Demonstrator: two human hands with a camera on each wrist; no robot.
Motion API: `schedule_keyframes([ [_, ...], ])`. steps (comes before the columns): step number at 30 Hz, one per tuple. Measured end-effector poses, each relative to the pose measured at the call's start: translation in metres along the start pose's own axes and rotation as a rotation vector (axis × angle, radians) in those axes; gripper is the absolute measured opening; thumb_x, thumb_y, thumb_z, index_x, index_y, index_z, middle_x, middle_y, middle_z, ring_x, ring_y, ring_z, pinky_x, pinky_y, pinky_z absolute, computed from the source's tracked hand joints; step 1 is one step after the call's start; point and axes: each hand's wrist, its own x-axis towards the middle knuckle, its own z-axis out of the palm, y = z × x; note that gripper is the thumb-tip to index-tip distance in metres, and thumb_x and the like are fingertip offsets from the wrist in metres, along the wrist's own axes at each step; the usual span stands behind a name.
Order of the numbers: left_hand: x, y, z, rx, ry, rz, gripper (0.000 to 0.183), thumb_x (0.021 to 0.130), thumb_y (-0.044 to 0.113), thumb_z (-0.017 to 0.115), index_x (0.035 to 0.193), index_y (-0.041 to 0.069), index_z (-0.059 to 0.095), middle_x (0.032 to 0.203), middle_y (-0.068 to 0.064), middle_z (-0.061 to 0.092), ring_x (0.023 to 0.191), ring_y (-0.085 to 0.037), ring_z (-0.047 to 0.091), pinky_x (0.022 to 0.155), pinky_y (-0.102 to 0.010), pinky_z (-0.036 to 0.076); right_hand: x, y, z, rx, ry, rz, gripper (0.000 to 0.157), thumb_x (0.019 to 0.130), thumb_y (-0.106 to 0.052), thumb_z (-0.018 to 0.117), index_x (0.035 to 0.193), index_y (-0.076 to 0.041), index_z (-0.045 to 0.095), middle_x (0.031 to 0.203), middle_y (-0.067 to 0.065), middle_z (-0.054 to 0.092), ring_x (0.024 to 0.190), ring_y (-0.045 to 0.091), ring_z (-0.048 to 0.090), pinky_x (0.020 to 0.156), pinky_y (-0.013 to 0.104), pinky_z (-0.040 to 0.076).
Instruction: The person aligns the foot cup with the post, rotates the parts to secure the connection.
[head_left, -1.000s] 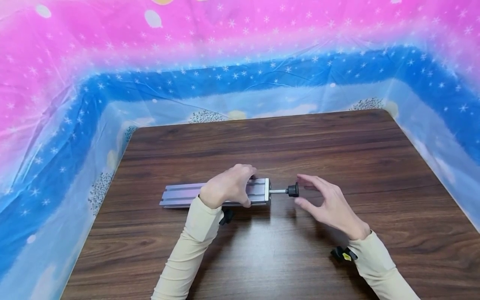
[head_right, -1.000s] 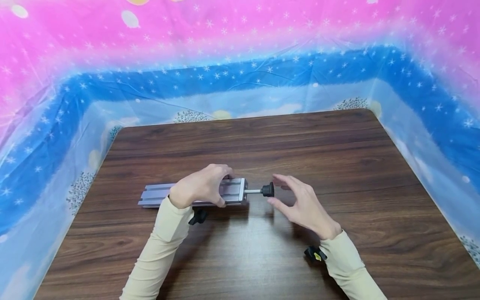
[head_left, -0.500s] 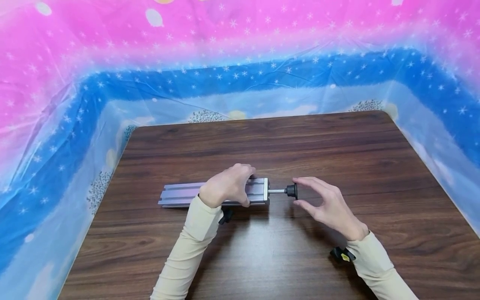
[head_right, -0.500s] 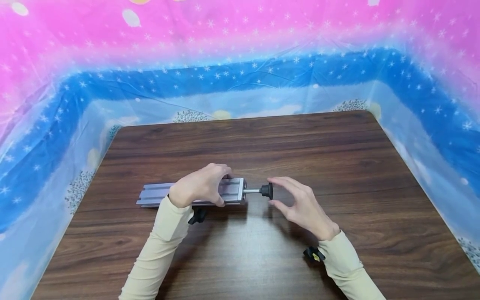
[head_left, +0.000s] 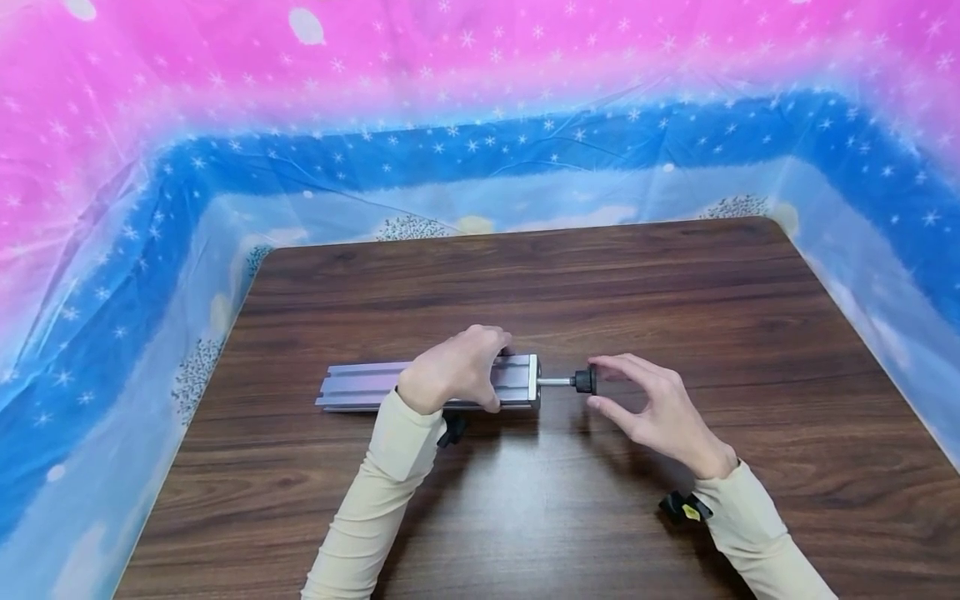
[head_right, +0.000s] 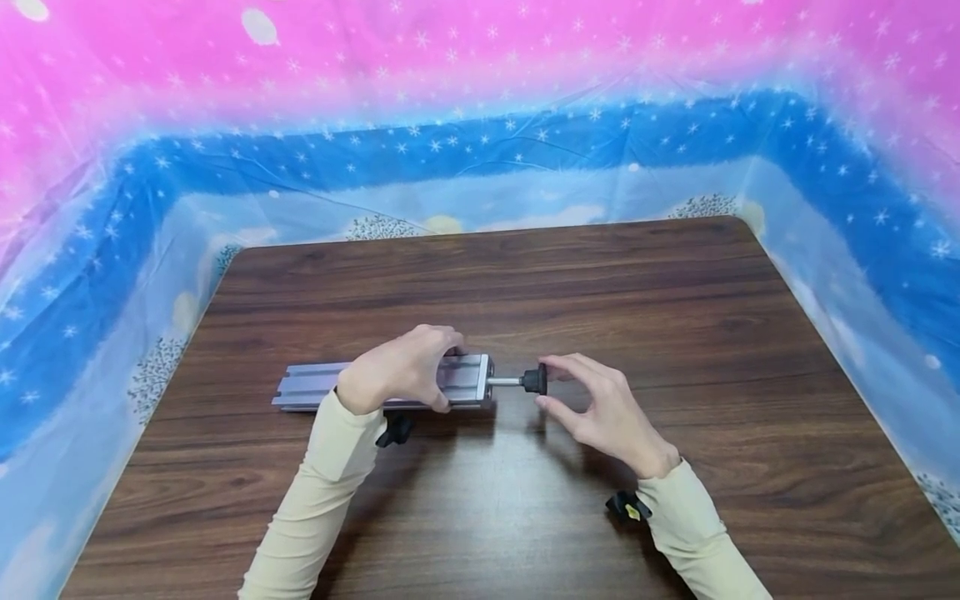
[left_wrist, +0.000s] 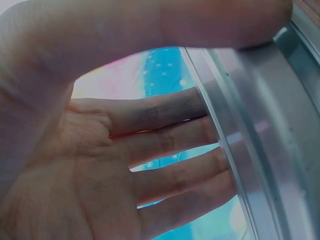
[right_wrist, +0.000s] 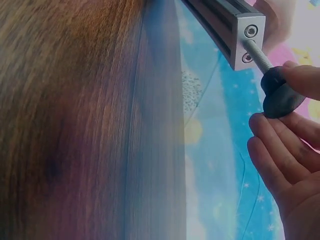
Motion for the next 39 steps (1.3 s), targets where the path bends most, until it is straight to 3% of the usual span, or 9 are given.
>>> schedule_keyframes([
  [14,0.0014,0.0012,-0.0001,0.011,0.007,-0.014,0.056,0.063,0.006,0.089,0.113,0.002,0.066,0.102,-0.005,0.063,0.086,-0.019,0.055,0.076,-0.032,0.050,0.0013,0.0024,0.0036,-0.033,0.024,0.009,0.031,0.084,-0.007,0.078,0.114,-0.006,0.071,0.096,-0.005,0.073,0.084,0.012,0.069,0.082,0.019,0.051],
  [23,0.0019,0.0035,0.0016,0.016,0.002,-0.014,0.056,0.064,0.006,0.089,0.114,0.002,0.065,0.102,-0.005,0.063,0.086,-0.019,0.055,0.077,-0.032,0.050,0.0024,-0.0016,0.0029,-0.016,-0.045,0.167,0.009,0.096,-0.017,0.068,0.102,-0.012,0.072,0.092,-0.005,0.072,0.078,0.005,0.065,0.068,0.036,0.055],
  [32,0.0023,0.0060,0.0033,0.015,-0.005,-0.014,0.056,0.064,0.005,0.089,0.114,0.003,0.065,0.100,-0.004,0.062,0.086,-0.019,0.054,0.076,-0.032,0.049,0.0019,-0.0011,0.0019,-0.020,-0.072,0.255,0.017,0.100,-0.025,0.062,0.090,-0.017,0.073,0.076,-0.007,0.067,0.059,0.005,0.054,0.055,0.023,0.044],
  [36,0.0023,0.0070,0.0027,0.017,-0.007,-0.014,0.055,0.063,0.005,0.089,0.113,0.002,0.065,0.099,-0.005,0.062,0.086,-0.019,0.054,0.076,-0.031,0.049,0.0015,-0.0016,0.0003,-0.015,-0.101,0.268,0.021,0.102,-0.027,0.059,0.092,-0.016,0.073,0.079,-0.004,0.071,0.064,0.007,0.060,0.058,0.024,0.048],
  [39,0.0018,0.0072,0.0016,0.019,-0.001,-0.010,0.055,0.062,0.004,0.089,0.111,0.002,0.065,0.098,-0.005,0.062,0.085,-0.019,0.054,0.076,-0.032,0.049,0.0002,-0.0018,-0.0017,-0.029,-0.094,0.214,0.020,0.098,-0.025,0.066,0.111,-0.012,0.073,0.100,0.000,0.075,0.083,0.013,0.069,0.072,0.031,0.055],
])
